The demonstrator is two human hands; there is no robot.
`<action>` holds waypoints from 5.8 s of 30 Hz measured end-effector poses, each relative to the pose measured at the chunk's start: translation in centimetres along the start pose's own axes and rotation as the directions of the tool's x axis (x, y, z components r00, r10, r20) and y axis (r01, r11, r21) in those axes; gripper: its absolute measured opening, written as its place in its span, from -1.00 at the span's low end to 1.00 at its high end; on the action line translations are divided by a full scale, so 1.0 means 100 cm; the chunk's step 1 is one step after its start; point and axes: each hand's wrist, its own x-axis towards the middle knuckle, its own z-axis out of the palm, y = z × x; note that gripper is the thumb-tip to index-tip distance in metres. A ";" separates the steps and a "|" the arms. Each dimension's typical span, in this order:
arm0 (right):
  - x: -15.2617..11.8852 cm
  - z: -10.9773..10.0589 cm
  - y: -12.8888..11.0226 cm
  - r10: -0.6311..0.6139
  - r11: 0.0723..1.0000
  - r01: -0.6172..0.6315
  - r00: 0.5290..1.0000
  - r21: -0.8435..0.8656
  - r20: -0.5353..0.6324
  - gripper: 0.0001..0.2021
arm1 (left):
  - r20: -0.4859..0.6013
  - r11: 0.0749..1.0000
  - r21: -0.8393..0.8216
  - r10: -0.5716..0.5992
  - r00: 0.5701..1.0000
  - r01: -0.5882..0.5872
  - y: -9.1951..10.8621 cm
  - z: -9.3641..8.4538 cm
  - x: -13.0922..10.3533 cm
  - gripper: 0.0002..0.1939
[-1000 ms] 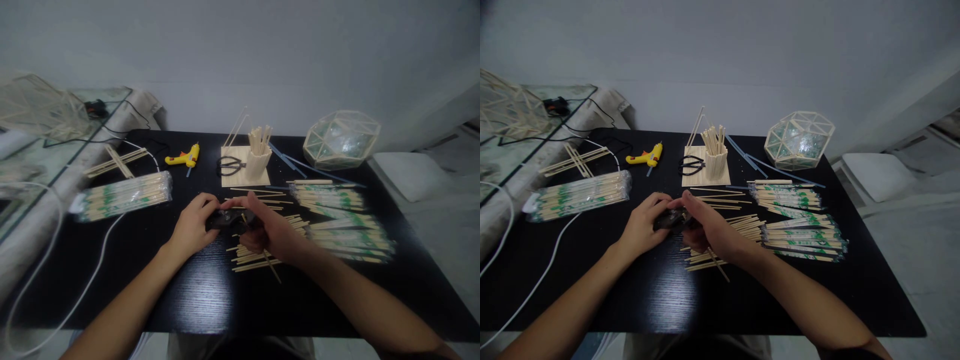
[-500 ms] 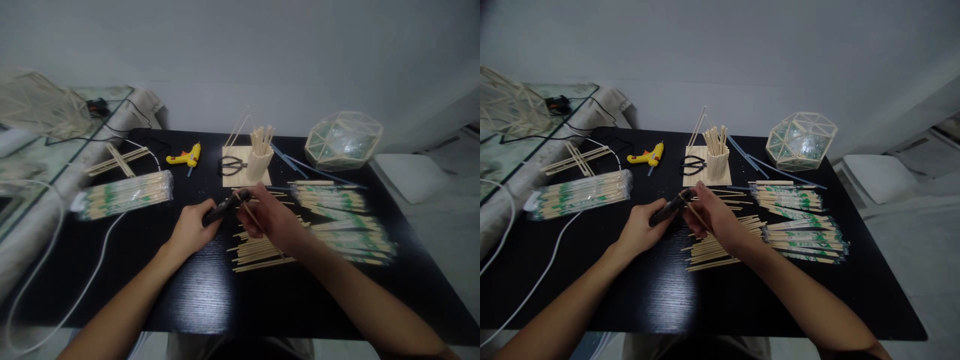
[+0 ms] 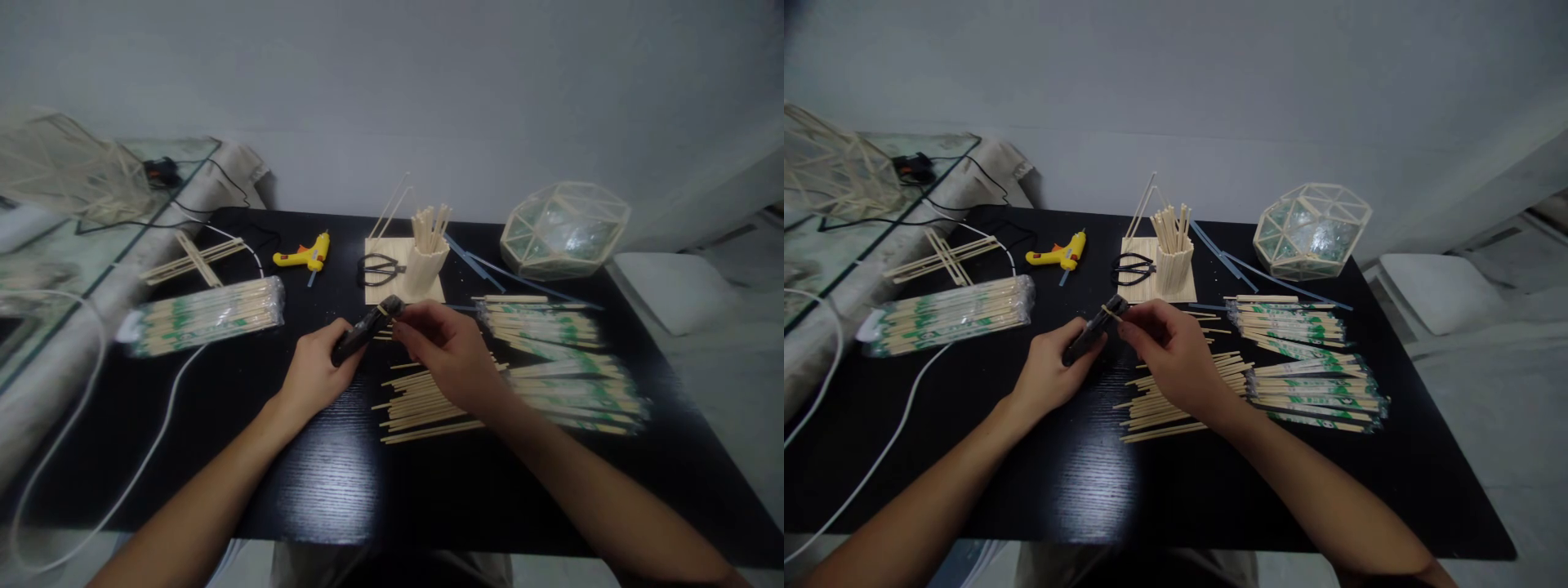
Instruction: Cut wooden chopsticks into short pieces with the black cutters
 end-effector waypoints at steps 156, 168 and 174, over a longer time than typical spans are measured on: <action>0.016 -0.020 0.016 0.356 0.934 -0.353 0.910 -0.053 0.214 -0.57 | -0.048 0.798 0.589 -0.124 0.991 0.129 0.009 -0.005 0.008 -0.84; -0.002 -0.011 0.006 -0.476 0.495 0.425 0.862 -0.758 0.173 -0.87 | -0.009 0.776 0.627 -0.090 0.996 0.076 0.008 -0.002 0.007 -0.82; -0.004 -0.010 0.019 -0.465 0.282 0.443 0.839 -0.851 0.282 -0.79 | 0.000 0.765 0.642 -0.069 0.998 0.053 0.008 0.001 0.006 -0.82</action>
